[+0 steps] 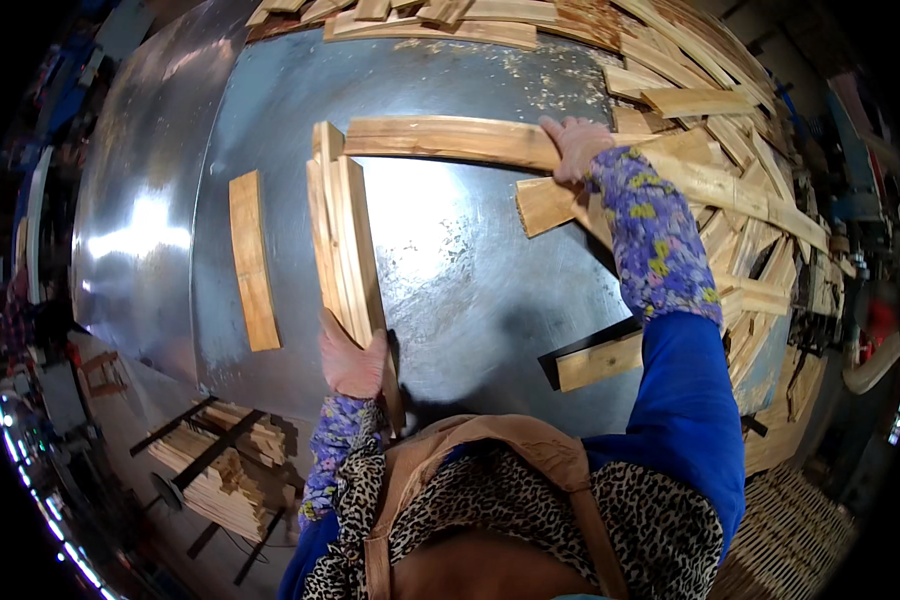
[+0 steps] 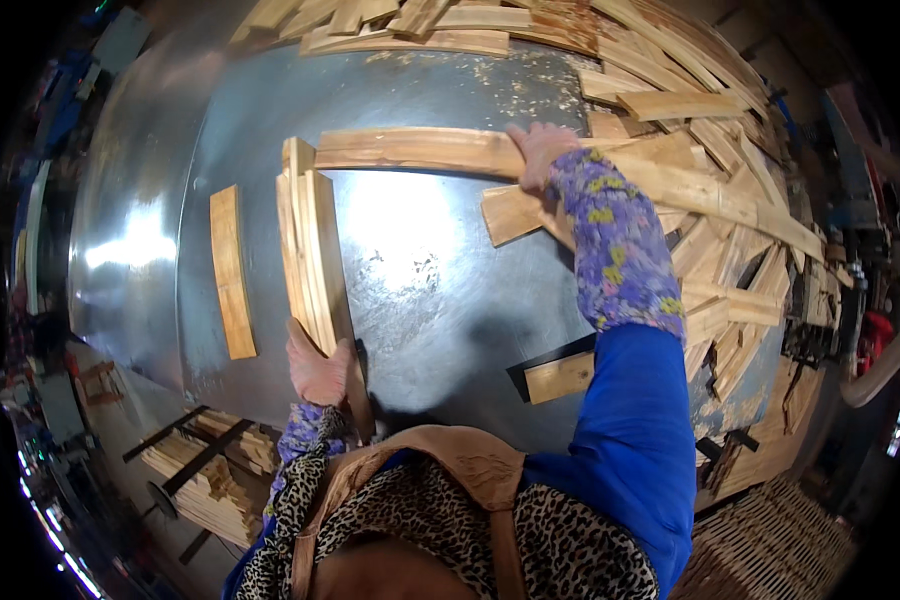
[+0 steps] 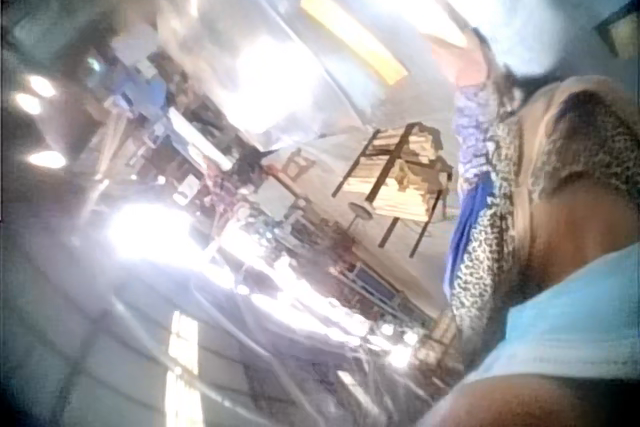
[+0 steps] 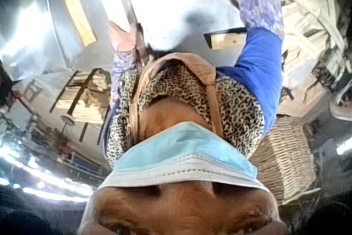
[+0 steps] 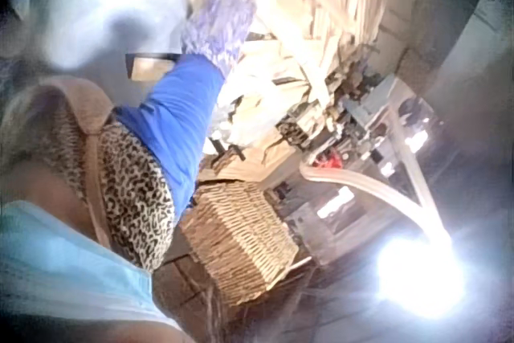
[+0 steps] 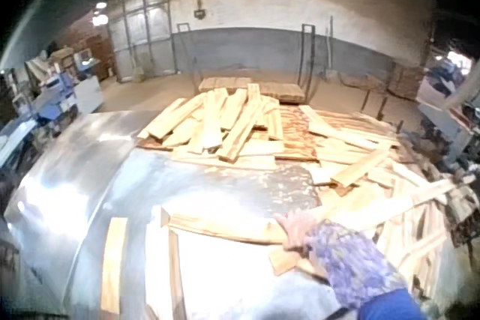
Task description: The person sorts wooden planks on a metal table, picking up individual pieces from a scattered pile and stacking them neatly. The person handles the wood by hand, aligning the planks into a growing stack while clearing the workspace.
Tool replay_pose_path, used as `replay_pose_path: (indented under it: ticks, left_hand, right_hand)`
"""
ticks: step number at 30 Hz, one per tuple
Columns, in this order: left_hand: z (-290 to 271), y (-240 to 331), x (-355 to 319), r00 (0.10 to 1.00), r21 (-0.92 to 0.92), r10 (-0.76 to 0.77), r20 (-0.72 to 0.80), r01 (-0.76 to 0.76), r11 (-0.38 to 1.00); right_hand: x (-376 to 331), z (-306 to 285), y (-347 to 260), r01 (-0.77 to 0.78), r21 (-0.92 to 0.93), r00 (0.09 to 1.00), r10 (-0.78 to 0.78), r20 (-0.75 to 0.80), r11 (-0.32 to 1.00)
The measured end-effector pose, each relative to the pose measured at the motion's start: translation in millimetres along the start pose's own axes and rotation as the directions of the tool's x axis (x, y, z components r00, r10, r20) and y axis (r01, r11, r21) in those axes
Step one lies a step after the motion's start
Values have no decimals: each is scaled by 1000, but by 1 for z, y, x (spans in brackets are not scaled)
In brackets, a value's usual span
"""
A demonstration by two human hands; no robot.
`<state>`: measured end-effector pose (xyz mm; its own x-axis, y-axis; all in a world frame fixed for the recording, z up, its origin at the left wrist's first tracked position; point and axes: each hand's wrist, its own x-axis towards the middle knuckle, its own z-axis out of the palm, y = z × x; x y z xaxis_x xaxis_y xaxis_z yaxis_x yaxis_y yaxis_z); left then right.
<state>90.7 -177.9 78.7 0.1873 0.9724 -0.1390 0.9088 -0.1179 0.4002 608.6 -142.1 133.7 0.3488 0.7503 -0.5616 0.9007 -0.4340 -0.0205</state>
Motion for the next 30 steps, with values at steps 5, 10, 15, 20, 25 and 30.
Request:
replay_pose_path:
  ticks: [5,10,15,20,25,30]
  left_hand:
    - [-13,-13,14,997,-31,-75,26,76,997]
    - [-32,-8,13,966,-34,-197,165,206,978]
    - [-41,-17,2,966,46,-154,208,147,988]
    - [-39,-20,3,973,70,-121,198,109,992]
    - [-29,-31,1,993,14,-35,113,34,999]
    - [-35,-26,-2,990,16,-60,125,59,998]
  right_hand:
    - [-62,62,-53,231,494,958,-284,32,838]
    - [-123,166,-75,-656,511,652,-758,16,-555]
    - [-162,188,-109,-627,411,674,-725,-140,-662]
    - [-176,214,-126,-590,403,735,-672,-93,-700]
    - [-191,223,-126,-167,870,950,-313,15,-463]
    - [-86,114,-48,204,977,979,24,-203,-58]
